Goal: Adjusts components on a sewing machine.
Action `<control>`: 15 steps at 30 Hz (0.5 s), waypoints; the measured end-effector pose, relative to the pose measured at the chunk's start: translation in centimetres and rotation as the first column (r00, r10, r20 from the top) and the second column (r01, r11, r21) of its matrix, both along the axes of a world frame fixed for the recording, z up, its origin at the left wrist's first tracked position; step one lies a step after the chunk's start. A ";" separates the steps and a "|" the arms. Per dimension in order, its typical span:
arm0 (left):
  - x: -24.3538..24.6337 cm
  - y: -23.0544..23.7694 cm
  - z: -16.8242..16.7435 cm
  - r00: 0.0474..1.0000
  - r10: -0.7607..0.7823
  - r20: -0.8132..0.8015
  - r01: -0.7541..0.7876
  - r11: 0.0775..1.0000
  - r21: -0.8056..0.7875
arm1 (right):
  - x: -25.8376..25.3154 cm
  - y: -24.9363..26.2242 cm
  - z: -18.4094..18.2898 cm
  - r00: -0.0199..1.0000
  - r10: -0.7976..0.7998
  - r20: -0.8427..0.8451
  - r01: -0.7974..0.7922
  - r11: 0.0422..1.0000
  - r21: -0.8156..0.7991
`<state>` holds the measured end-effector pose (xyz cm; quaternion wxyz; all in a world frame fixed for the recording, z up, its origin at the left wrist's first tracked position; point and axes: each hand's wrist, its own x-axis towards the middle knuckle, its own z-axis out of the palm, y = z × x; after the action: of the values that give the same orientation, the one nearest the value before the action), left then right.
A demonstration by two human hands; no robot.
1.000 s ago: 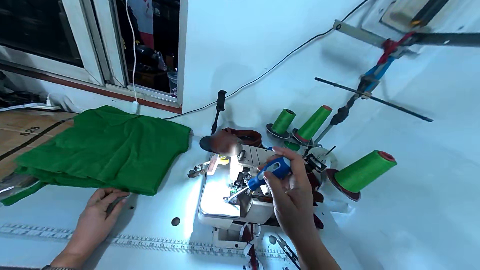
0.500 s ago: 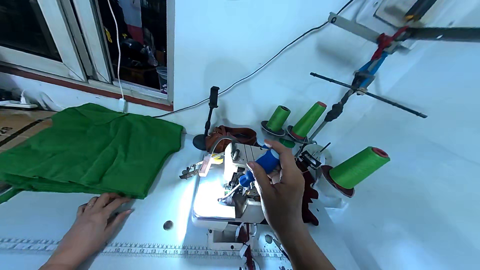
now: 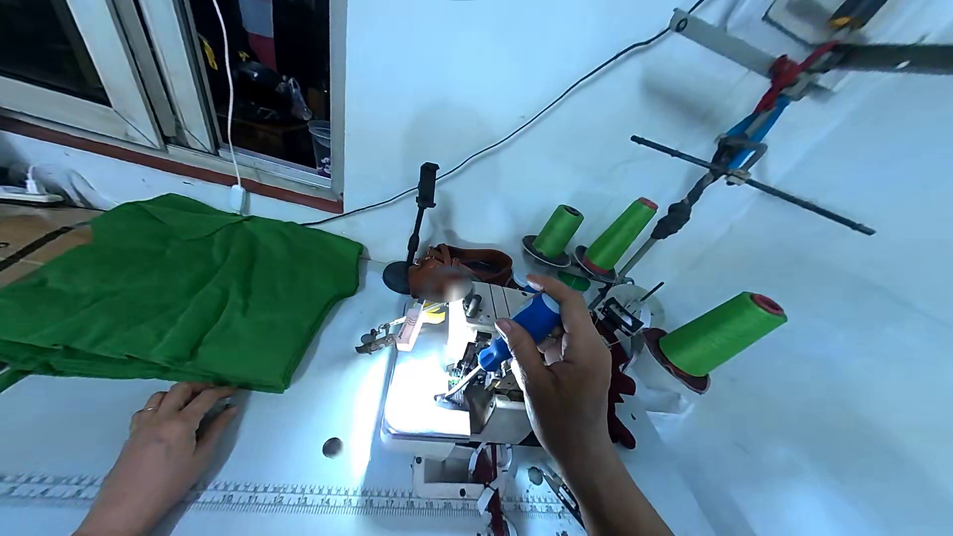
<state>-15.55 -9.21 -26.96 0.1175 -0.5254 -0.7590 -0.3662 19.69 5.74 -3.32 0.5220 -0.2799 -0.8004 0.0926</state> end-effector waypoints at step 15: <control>2.5 0.3 5.4 1.000 0.003 0.002 -0.003 0.965 0.262 | -1.8 0.5 3.0 0.991 0.099 0.090 -0.083 0.981 -0.173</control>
<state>-13.02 -8.91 -21.52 0.1858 -0.5037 -0.7050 -0.4635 17.90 6.26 -0.31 0.4516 -0.2905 -0.8263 0.1700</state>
